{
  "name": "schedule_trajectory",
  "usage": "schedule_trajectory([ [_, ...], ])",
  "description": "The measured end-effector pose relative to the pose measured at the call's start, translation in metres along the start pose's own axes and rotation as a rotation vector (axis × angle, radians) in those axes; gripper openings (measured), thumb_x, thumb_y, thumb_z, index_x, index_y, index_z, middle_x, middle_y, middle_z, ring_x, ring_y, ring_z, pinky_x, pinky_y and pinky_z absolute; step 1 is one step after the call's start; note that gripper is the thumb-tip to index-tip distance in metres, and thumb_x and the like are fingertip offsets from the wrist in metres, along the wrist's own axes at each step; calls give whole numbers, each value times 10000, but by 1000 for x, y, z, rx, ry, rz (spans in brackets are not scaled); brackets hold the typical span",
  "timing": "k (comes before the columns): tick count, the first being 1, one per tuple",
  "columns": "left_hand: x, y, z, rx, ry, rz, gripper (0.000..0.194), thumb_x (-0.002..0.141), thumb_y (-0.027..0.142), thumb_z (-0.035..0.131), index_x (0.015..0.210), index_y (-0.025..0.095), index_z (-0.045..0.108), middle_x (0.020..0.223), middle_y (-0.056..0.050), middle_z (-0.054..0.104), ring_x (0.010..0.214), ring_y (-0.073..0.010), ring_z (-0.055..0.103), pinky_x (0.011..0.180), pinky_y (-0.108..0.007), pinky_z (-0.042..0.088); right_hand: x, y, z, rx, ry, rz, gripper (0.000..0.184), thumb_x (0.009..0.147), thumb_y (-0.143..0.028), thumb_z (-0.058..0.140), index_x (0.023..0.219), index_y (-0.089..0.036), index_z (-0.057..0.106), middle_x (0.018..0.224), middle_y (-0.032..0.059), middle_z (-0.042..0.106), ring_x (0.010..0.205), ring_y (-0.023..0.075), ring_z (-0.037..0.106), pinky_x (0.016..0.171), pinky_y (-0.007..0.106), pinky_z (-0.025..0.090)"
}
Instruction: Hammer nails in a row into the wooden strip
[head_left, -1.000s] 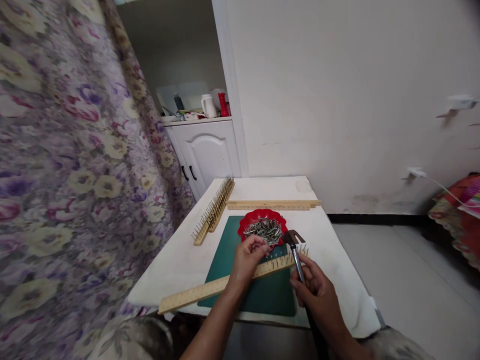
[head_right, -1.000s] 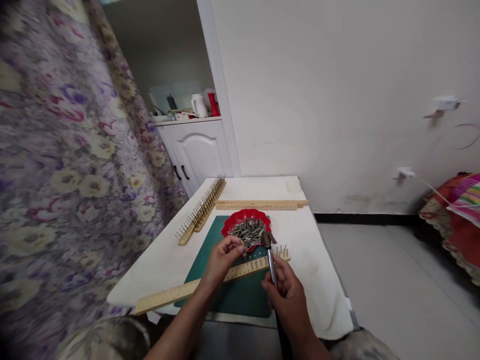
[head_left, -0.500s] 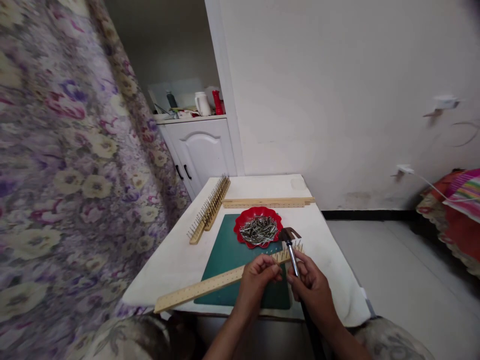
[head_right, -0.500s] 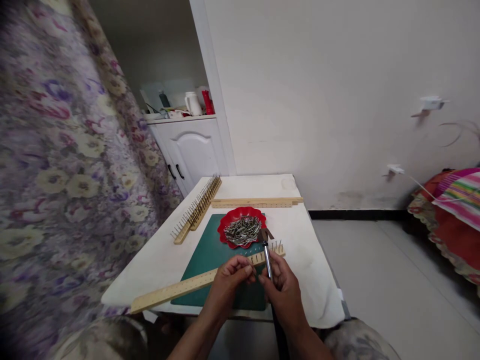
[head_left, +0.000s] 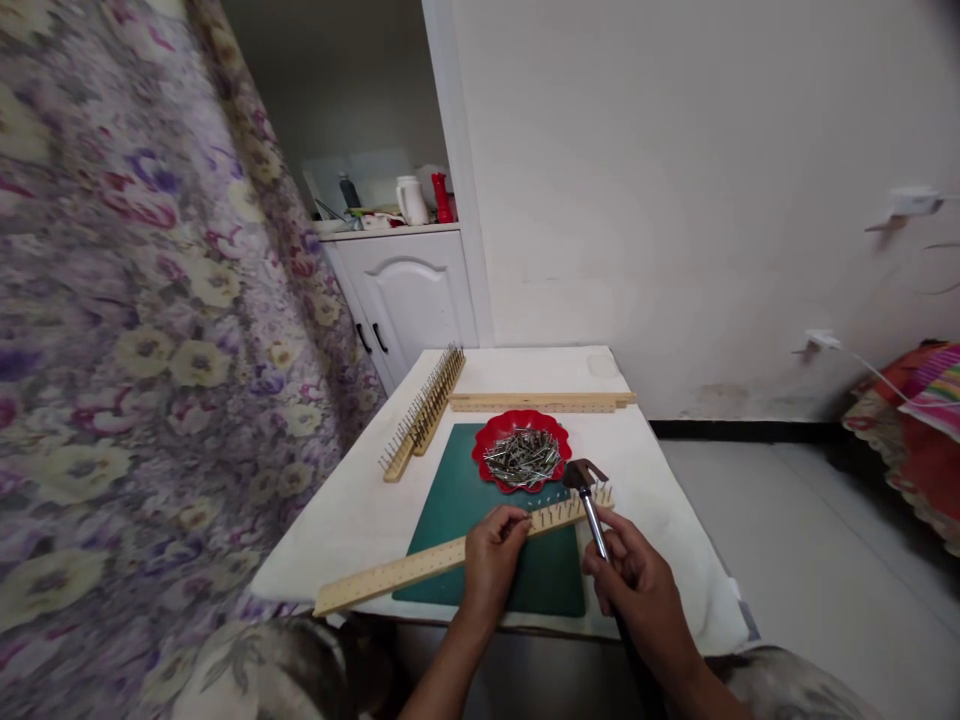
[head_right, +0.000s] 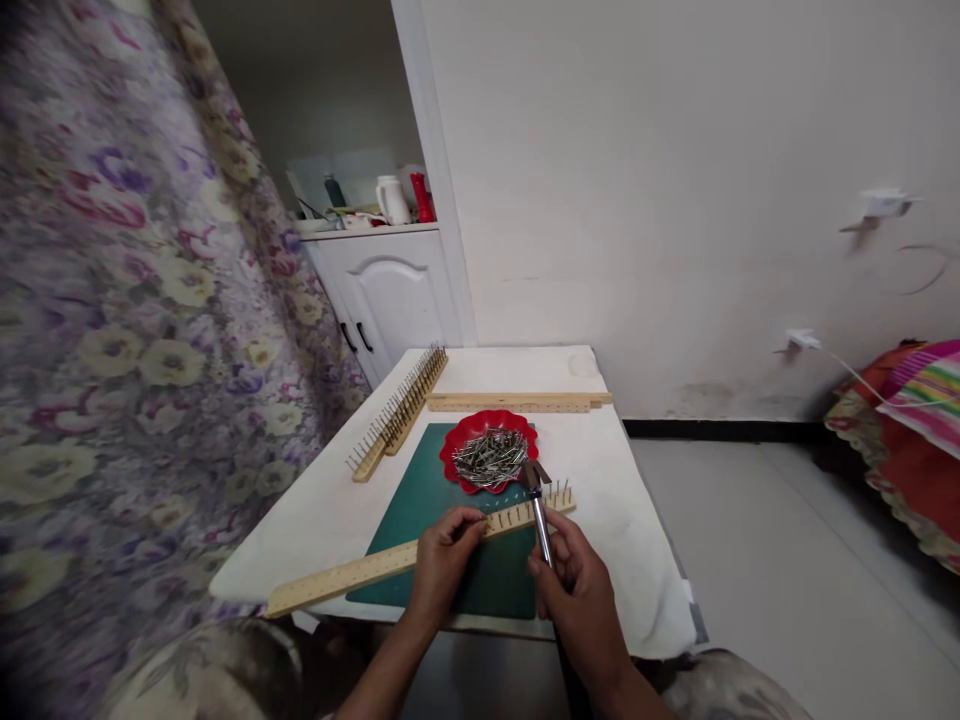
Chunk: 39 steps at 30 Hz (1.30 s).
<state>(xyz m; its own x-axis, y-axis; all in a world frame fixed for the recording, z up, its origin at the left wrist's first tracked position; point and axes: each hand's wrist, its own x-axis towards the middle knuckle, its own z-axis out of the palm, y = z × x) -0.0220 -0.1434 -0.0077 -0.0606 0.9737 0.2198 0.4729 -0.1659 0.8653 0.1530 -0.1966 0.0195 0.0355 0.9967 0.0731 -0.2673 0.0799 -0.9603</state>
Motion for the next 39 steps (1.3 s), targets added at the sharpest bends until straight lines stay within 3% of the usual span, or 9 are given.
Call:
schedule_trajectory([
  [22, 3, -3, 3, 164, -36, 37, 151, 802, 262, 529, 756, 196, 657, 744, 8, 632, 692, -131, 567, 644, -215, 380, -6, -9, 11, 11, -100, 59, 429, 798, -269, 650, 1208, -226, 533, 675, -44, 493, 435, 72, 361, 369, 171, 321],
  [31, 4, -3, 5, 212, -33, 50, 157, 790, 249, 529, 682, 186, 624, 665, 23, 565, 603, -110, 514, 572, -205, 327, -12, -16, 11, -86, -271, 115, 368, 842, -295, 590, 1196, -200, 552, 654, -33, 554, 407, 66, 383, 368, 176, 320],
  [39, 4, -7, 6, 193, -47, 54, 168, 785, 251, 526, 649, 181, 597, 634, 27, 536, 601, -110, 497, 557, -207, 307, -9, -17, 17, -130, -271, 124, 354, 856, -285, 556, 1198, -195, 535, 661, -34, 552, 420, 77, 389, 384, 189, 316],
])
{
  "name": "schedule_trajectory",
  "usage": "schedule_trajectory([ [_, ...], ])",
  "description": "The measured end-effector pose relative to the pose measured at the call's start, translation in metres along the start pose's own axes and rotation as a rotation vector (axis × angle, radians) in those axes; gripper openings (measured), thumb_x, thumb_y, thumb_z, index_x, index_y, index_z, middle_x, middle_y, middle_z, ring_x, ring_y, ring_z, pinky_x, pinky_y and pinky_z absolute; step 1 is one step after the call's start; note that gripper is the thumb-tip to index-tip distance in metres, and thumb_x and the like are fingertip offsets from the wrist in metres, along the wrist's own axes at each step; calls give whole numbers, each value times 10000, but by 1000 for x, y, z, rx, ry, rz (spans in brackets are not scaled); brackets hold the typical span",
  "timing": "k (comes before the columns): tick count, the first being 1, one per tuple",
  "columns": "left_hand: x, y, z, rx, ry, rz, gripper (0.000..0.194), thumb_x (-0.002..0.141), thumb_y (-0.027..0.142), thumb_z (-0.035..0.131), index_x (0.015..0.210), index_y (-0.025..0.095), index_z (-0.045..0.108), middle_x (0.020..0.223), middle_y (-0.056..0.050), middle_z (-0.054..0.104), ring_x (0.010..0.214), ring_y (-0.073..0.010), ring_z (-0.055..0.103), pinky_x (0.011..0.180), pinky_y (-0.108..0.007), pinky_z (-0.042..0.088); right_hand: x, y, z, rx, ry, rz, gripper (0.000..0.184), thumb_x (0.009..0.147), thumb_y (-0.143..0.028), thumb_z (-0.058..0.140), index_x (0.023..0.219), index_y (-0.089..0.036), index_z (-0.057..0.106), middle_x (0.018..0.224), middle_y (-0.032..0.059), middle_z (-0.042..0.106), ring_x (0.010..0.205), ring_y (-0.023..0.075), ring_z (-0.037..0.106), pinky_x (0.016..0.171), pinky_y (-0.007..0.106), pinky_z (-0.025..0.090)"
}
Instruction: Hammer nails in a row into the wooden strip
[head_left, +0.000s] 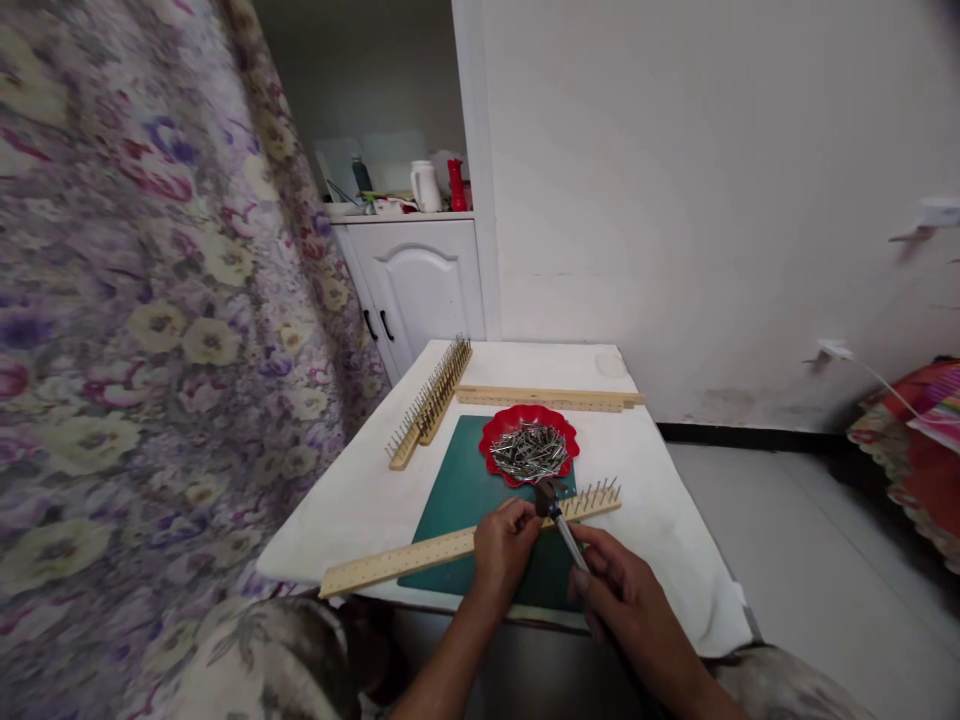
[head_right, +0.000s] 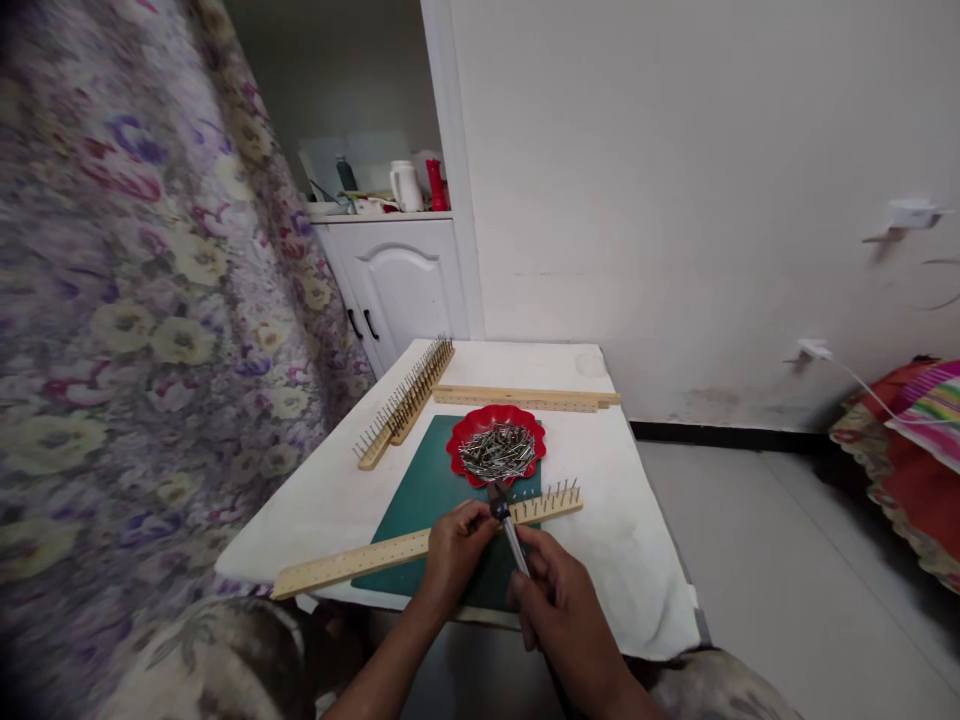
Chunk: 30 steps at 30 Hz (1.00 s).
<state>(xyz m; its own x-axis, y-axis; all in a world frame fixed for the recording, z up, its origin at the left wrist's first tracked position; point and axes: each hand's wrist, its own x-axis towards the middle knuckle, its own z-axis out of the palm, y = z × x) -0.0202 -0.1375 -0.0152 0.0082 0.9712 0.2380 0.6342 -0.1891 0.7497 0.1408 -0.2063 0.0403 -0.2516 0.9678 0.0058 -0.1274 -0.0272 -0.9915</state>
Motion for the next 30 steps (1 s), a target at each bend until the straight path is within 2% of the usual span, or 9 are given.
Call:
schedule_trajectory([
  [9, -2, 3, 1, 12, -4, -23, 152, 774, 228, 530, 657, 175, 611, 651, 26, 555, 603, -103, 494, 556, -203, 289, -2, -1, -2, -49, -4, 15, 353, 877, -276, 528, 1213, -170, 504, 666, -39, 552, 404, 62, 394, 392, 185, 301],
  [15, -1, 3, 1, 33, 10, -8, 189, 780, 227, 523, 610, 166, 580, 601, 33, 507, 572, -97, 470, 535, -204, 265, -1, 2, 0, -61, -30, 18, 336, 875, -279, 537, 1193, -174, 515, 667, -40, 545, 401, 60, 385, 383, 185, 298],
  [24, -2, 0, 1, -28, -3, -12, 131, 776, 219, 538, 729, 185, 656, 698, 15, 587, 625, -110, 524, 576, -202, 329, -2, 2, -9, -1, 62, -32, 358, 883, -349, 552, 1192, -186, 472, 693, -30, 565, 401, 58, 406, 396, 189, 298],
  [30, -2, 2, 0, -36, -4, -5, 120, 774, 240, 553, 733, 185, 651, 703, 16, 582, 630, -111, 521, 579, -202, 335, -2, 2, -9, 17, 28, -35, 378, 874, -340, 562, 1202, -172, 473, 681, -36, 554, 393, 52, 386, 385, 184, 283],
])
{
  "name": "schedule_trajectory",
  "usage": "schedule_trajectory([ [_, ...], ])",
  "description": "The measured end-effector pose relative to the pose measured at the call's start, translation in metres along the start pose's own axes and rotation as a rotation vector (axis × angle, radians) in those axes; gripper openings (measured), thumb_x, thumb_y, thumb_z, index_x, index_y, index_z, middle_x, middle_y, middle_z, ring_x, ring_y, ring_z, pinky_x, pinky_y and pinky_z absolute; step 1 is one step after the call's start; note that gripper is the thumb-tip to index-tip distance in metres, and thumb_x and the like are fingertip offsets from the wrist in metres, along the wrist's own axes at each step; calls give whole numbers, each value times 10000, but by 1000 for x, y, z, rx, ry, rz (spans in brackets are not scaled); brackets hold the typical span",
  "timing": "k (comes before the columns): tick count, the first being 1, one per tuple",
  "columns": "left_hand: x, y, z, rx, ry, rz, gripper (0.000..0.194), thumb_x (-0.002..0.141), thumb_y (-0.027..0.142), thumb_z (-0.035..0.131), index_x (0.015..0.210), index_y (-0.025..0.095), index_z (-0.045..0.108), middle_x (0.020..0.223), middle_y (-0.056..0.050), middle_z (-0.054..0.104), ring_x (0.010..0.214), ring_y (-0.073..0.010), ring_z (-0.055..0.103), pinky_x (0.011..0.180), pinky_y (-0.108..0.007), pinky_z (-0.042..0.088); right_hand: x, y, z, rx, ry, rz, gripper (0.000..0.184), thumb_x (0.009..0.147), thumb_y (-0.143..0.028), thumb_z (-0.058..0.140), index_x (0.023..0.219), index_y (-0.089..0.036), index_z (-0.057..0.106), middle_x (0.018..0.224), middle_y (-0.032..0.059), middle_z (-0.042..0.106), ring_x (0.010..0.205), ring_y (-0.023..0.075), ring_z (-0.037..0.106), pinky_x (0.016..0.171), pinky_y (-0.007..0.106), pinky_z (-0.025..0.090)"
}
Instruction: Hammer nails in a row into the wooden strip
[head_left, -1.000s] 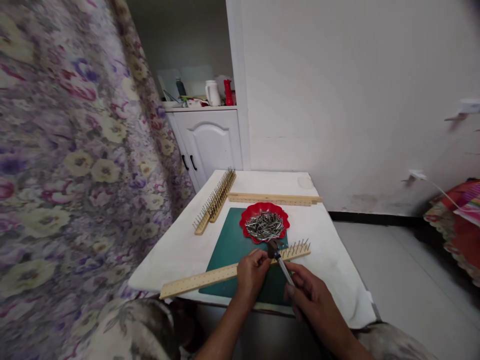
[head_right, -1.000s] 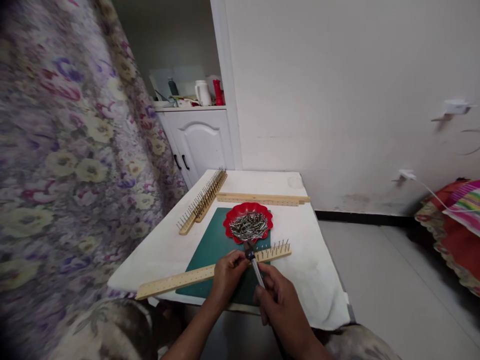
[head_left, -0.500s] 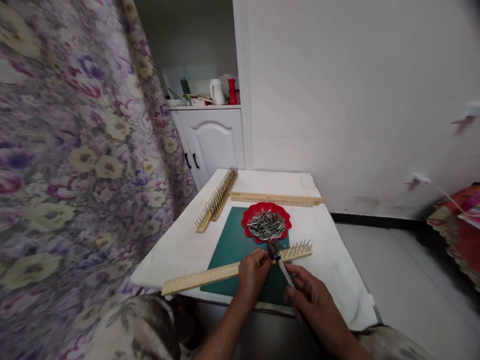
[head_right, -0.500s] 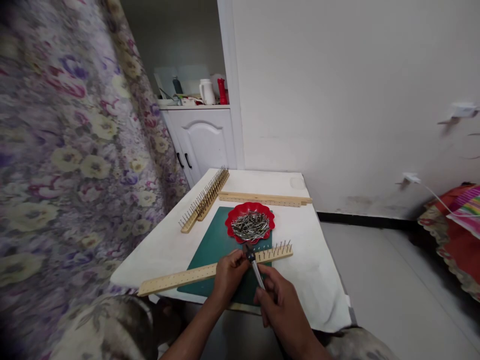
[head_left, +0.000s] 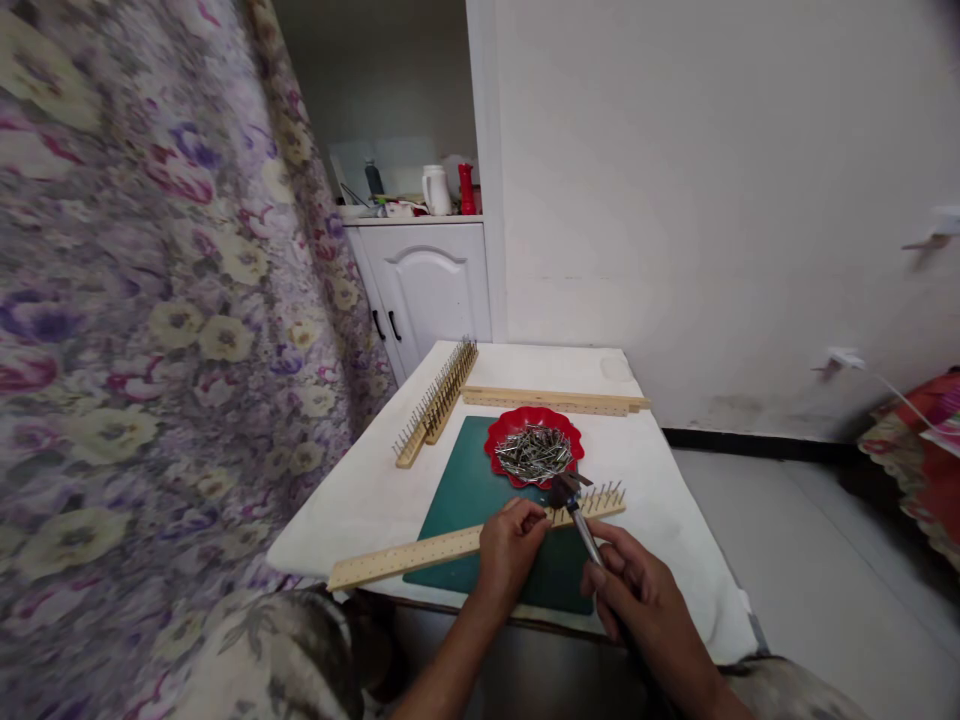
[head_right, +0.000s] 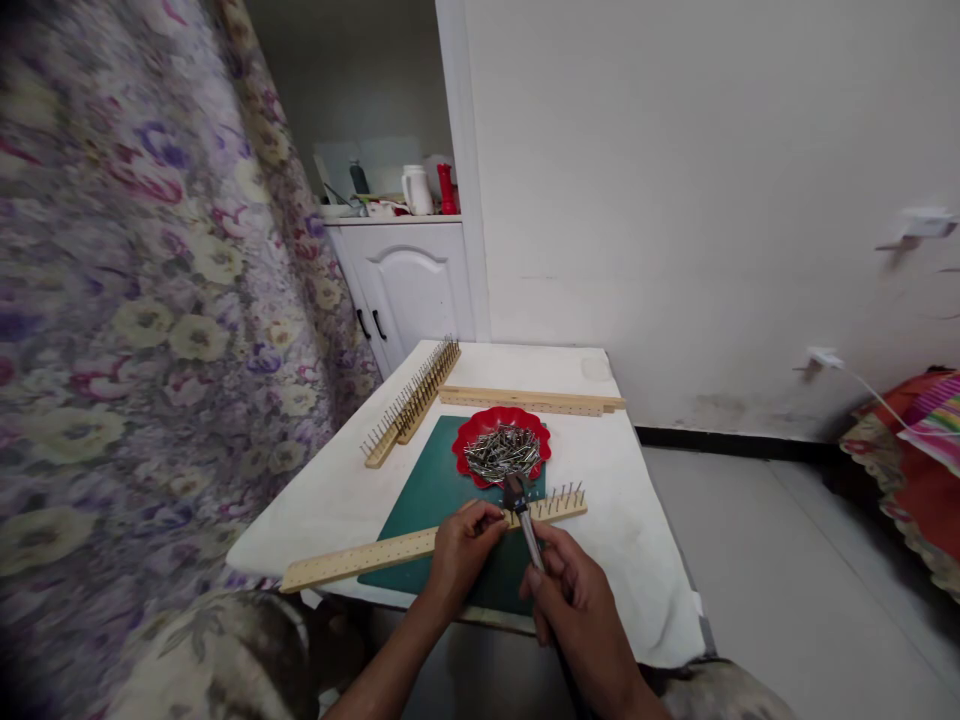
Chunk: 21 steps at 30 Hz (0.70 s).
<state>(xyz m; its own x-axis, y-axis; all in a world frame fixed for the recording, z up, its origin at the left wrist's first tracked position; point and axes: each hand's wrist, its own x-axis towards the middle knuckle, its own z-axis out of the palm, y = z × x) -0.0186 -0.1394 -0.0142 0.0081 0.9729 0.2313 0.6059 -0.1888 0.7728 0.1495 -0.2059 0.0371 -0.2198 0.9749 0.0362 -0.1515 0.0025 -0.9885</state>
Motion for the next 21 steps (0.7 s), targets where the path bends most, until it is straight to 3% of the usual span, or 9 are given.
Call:
schedule_trajectory([
  [13, 2, -3, 1, 79, 21, 13, 193, 774, 200, 506, 585, 162, 523, 593, 35, 479, 576, -99, 457, 545, -200, 264, 0, 4, 9, -48, -58, 45, 353, 856, -251, 538, 1197, -164, 517, 653, -41, 546, 399, 64, 397, 382, 188, 307],
  [21, 1, -2, 1, 76, 6, 15, 168, 778, 189, 509, 620, 169, 561, 618, 29, 511, 592, -107, 481, 554, -204, 289, 0, 1, 11, -12, -54, 49, 363, 841, -290, 576, 1178, -159, 535, 649, -40, 548, 398, 62, 392, 376, 184, 311],
])
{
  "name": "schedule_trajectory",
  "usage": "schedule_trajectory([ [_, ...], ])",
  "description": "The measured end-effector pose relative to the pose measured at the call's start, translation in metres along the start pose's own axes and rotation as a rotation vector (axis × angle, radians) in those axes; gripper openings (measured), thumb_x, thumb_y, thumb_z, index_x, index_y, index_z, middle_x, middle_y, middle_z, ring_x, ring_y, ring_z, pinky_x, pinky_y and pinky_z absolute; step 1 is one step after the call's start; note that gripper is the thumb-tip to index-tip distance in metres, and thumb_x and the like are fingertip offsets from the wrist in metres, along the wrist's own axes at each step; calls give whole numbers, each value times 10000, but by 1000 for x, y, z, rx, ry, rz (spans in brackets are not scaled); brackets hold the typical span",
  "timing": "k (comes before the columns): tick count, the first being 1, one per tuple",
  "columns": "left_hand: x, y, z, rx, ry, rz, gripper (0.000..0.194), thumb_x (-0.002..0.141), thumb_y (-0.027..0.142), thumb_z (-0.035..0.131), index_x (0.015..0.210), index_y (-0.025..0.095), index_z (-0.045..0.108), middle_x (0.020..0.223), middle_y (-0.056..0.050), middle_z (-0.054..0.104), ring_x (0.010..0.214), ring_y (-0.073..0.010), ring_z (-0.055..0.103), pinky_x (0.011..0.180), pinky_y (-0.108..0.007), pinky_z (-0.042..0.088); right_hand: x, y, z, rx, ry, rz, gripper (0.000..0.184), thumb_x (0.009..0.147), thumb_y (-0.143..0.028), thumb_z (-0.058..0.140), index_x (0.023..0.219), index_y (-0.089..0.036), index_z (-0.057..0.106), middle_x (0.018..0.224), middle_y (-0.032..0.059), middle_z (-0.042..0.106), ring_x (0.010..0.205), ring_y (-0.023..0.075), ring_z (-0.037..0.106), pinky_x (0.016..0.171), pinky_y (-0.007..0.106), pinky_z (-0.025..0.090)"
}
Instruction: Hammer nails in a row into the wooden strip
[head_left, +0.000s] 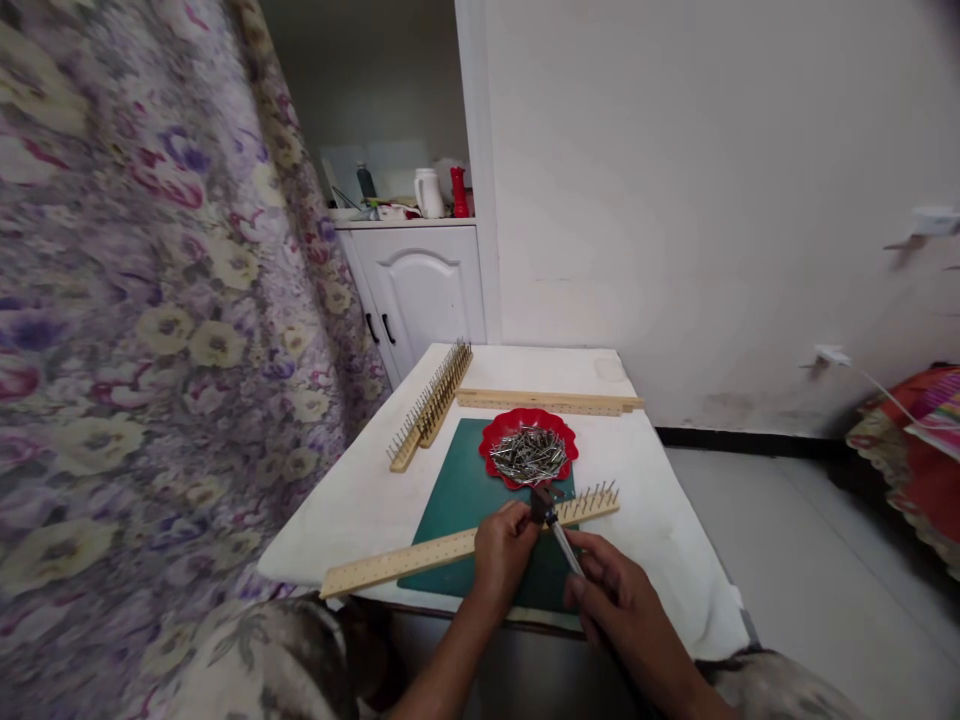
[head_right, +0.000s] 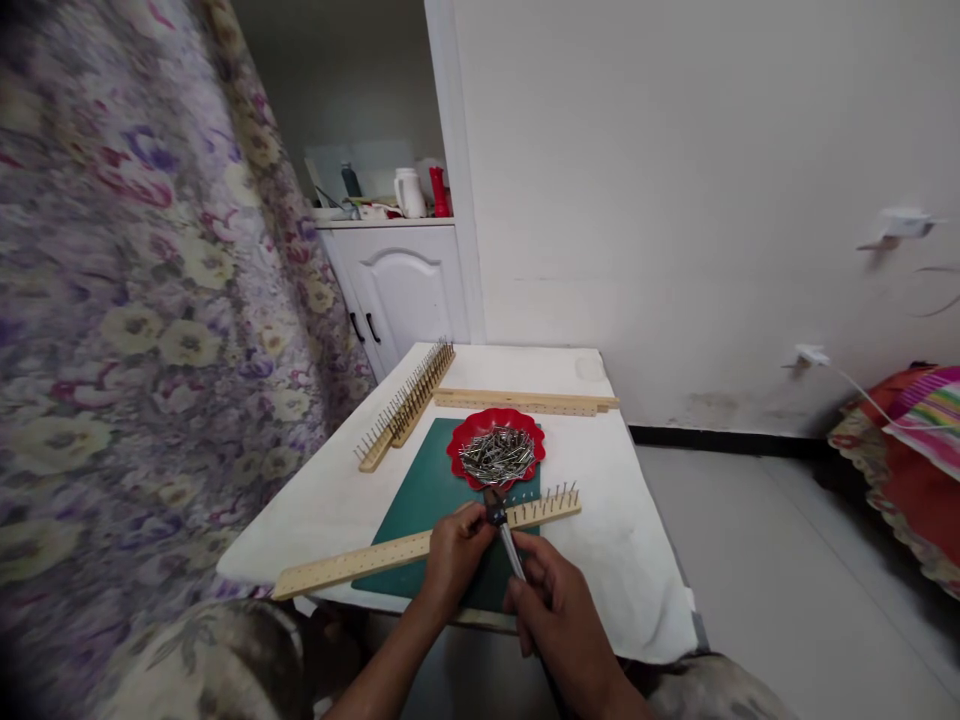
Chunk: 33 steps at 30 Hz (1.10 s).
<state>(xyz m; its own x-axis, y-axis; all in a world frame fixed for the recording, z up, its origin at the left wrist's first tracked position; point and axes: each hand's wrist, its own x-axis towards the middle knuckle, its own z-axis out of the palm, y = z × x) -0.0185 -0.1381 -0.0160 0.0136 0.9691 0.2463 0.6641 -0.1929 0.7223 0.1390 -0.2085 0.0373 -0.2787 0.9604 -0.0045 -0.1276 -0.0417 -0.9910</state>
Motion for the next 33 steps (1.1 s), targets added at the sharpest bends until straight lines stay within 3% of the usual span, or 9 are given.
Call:
schedule_trajectory([
  [5, -5, 2, -17, 10, -39, 74, 102, 801, 214, 531, 792, 187, 629, 770, -10, 592, 734, -150, 548, 666, -237, 379, 0, -3, -8, 40, 77, -42, 407, 845, -368, 589, 1192, -171, 511, 668, -28, 569, 378, 60, 392, 367, 186, 288],
  [8, -13, -8, -36, 195, -19, 129, 141, 792, 221, 566, 913, 203, 635, 920, -48, 619, 900, -212, 537, 783, -309, 381, 0, -7, -16, 62, 135, -78, 418, 848, -386, 596, 1196, -175, 503, 681, -18, 585, 378, 65, 398, 381, 195, 279],
  [12, -24, -22, -52, 387, -65, 109, 262, 800, 230, 566, 1058, 229, 609, 1044, -69, 613, 956, -242, 524, 795, -349, 365, 1, -14, -24, 89, 189, -124, 425, 857, -377, 597, 1217, -179, 492, 711, -4, 599, 404, 72, 410, 410, 206, 281],
  [21, -23, -17, -35, 418, -57, 85, 246, 819, 188, 521, 1049, 222, 602, 1031, -62, 610, 944, -234, 524, 777, -343, 363, 5, -10, -23, 118, 188, -125, 434, 852, -390, 605, 1212, -181, 482, 709, -6, 594, 396, 72, 409, 397, 204, 278],
  [25, -22, -14, -36, 406, -71, 107, 245, 825, 218, 522, 1057, 209, 599, 1041, -81, 606, 955, -246, 525, 784, -359, 373, 8, -10, -22, 127, 200, -122, 452, 846, -399, 608, 1220, -181, 477, 710, 0, 603, 392, 78, 415, 392, 212, 290],
  [29, -3, -3, -51, 351, -51, 186, 230, 870, 266, 470, 1051, 204, 599, 1031, -88, 607, 963, -242, 521, 820, -371, 385, 10, -14, -21, 145, 233, -126, 472, 825, -417, 626, 1209, -177, 497, 694, 1, 605, 385, 80, 415, 385, 213, 291],
  [33, 47, 9, -56, 307, -73, 233, 201, 874, 219, 440, 966, 195, 617, 970, -79, 621, 941, -218, 535, 821, -329, 401, 12, -16, -22, 159, 256, -118, 468, 807, -438, 639, 1180, -184, 516, 685, -2, 599, 389, 87, 418, 385, 219, 303],
])
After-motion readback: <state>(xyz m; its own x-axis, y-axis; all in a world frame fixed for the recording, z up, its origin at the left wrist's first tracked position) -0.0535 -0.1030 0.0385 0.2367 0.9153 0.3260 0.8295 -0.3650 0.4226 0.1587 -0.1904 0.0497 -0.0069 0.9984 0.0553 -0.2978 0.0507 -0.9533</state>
